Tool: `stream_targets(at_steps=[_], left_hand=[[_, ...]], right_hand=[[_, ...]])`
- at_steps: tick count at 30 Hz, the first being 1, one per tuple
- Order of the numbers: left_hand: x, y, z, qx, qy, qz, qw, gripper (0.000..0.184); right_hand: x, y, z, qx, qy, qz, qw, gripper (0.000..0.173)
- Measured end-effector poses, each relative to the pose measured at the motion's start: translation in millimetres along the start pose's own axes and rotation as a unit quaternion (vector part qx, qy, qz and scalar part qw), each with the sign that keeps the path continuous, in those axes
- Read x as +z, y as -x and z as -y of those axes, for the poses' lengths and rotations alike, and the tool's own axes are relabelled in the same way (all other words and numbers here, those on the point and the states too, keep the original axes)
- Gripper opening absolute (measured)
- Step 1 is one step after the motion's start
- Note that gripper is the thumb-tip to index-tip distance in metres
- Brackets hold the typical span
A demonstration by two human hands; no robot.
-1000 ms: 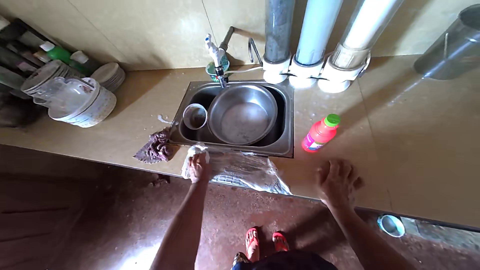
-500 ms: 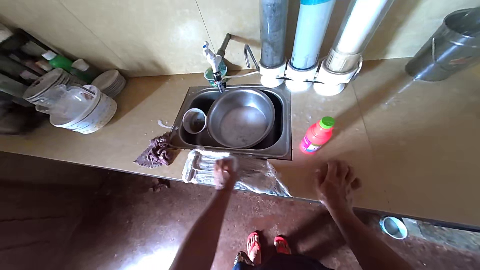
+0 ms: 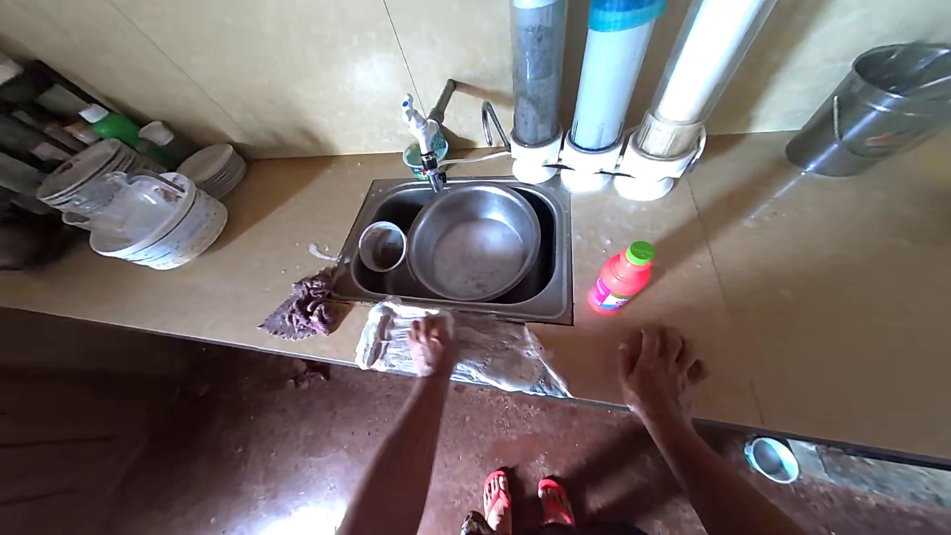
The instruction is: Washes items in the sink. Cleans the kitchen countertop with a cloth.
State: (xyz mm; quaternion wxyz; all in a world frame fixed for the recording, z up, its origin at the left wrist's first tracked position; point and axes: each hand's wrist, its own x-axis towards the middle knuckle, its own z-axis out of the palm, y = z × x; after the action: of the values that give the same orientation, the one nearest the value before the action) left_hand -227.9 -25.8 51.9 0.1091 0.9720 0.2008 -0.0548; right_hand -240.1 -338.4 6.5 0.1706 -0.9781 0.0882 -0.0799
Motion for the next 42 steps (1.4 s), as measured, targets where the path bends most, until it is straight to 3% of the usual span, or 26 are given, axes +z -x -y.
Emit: stream_targets(at_steps=[2,4,8,11,15,17,19,22,25,27,29,31,33,35,38,40,42], left_hand=[[15,13,-7,0.111,0.023,-0.028,0.993,0.034],[21,9,22,0.188,0.032,-0.078,0.979,0.028],[-17,-13,84,0.019,-0.018,-0.027,0.999,0.036],[-8,3,41,0.001,0.023,0.008,1.0,0.044],[34,50,-62,0.169,0.084,-0.001,0.982,0.034],[38,49,-65,0.218,0.085,-0.022,0.972,0.027],[26,33,-29,0.178,0.083,-0.021,0.98,0.032],[-2,0,40,0.016,0.037,-0.019,0.999,0.042],[-26,-9,54,-0.076,0.035,0.006,0.996,0.043],[-31,9,27,-0.016,0.06,0.018,0.998,0.042],[-9,42,-6,0.17,0.108,-0.02,0.979,0.03],[32,65,-30,0.393,0.15,-0.066,0.905,0.015],[54,69,-46,0.494,0.128,-0.058,0.858,0.013],[50,53,-42,0.449,0.109,-0.031,0.886,0.016],[16,10,6,0.213,0.081,0.021,0.974,0.032],[-6,-14,40,0.083,0.048,0.019,0.995,0.039],[-13,-15,39,0.016,0.027,0.018,0.999,0.043]], right_hand=[[-1,0,0,-0.003,-0.001,0.005,1.0,0.054],[-1,0,-2,-0.004,0.004,0.013,1.0,0.056],[-1,-1,0,0.005,0.001,0.022,1.0,0.058],[0,-2,2,0.009,0.002,0.016,1.0,0.057],[1,-1,0,-0.005,-0.01,0.005,1.0,0.054],[-1,-1,-3,-0.011,-0.015,0.004,1.0,0.054],[-2,0,-4,-0.009,-0.017,0.01,1.0,0.056],[-2,0,-2,0.002,-0.015,0.025,1.0,0.058],[-1,0,-2,0.007,-0.007,0.028,1.0,0.06],[-2,0,-1,0.002,-0.008,0.021,1.0,0.059],[-1,0,-1,-0.009,-0.017,-0.001,1.0,0.056],[-3,1,-2,-0.01,-0.017,0.005,1.0,0.054],[-4,0,-1,-0.009,-0.009,0.01,1.0,0.053],[-3,-1,-2,-0.01,-0.013,0.009,1.0,0.054],[-3,1,-2,-0.006,-0.013,0.02,1.0,0.057],[-3,0,0,0.004,-0.009,0.03,0.999,0.058],[-3,-1,0,0.007,-0.008,0.022,1.0,0.055]])
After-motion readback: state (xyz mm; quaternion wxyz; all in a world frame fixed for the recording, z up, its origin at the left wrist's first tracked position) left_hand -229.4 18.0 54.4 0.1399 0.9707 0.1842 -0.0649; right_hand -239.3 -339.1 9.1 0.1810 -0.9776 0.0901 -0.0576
